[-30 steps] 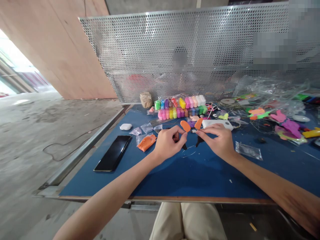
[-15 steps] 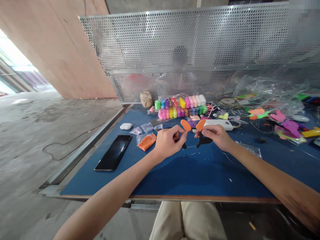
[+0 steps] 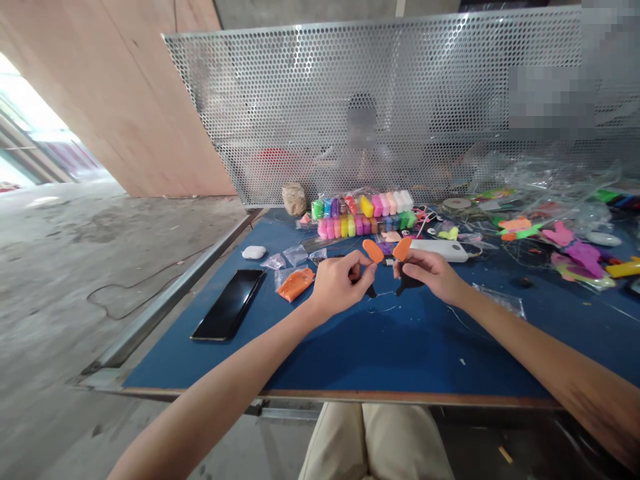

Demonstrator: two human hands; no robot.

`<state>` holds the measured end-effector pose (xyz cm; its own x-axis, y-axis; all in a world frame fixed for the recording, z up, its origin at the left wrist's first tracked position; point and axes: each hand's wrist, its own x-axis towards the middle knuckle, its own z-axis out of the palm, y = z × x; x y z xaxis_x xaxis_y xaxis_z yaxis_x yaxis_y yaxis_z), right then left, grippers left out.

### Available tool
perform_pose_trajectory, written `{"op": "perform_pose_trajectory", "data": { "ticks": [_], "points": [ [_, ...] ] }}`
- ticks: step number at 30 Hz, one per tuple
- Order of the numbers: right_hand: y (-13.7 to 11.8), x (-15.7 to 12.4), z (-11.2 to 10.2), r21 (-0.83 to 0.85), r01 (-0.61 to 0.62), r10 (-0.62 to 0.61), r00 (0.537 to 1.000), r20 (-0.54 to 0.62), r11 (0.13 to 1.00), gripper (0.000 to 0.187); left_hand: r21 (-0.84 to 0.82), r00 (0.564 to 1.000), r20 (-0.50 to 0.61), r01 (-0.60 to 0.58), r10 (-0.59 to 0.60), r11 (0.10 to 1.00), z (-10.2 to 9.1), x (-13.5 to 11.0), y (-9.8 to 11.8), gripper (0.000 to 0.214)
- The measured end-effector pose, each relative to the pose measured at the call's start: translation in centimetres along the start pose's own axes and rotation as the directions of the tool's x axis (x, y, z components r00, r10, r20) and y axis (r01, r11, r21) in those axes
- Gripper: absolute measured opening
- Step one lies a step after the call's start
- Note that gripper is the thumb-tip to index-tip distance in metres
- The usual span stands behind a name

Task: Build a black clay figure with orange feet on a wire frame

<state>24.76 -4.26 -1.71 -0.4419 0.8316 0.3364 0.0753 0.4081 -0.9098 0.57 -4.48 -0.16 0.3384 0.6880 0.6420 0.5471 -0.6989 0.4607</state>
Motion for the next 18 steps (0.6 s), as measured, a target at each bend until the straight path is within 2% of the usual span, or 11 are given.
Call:
{"op": "perform_pose_trajectory", "data": {
  "ticks": [4,7,10,13,18],
  "points": [
    [-0.2,0.1,0.1,-0.101,0.004,-0.011,0.998,-0.065,0.995,0.028,0.0,1.0,0.012,0.001,-0.001,1.0,0.0,0.0,0.1,0.022],
    [-0.1,-0.1,-0.2,-0.086,0.017,-0.021,0.999,-0.045,0.996,0.032,0.017,1.0,0.008,0.015,-0.016,1.0,0.0,0.0,0.0,0.022],
    [0.3,-0.3,-0.7,-0.022,-0.031,0.032,0.999,0.043,0.999,0.034,0.017,1.0,0.003,0.02,-0.02,1.0,0.1,0.1,-0.3,0.022],
    [0.9,-0.4,-1.0,0.11,-0.094,0.083,0.991,0.101,0.99,0.034,0.009,1.0,0.012,0.024,-0.024,1.0,0.2,0.1,-0.5,0.023],
    [1.5,-0.2,-0.6,0.344,-0.16,0.112,0.981,0.156,0.925,0.028,-0.01,1.0,0.016,-0.006,0.006,1.0,0.1,0.3,-0.8,0.021]
  ]
}}
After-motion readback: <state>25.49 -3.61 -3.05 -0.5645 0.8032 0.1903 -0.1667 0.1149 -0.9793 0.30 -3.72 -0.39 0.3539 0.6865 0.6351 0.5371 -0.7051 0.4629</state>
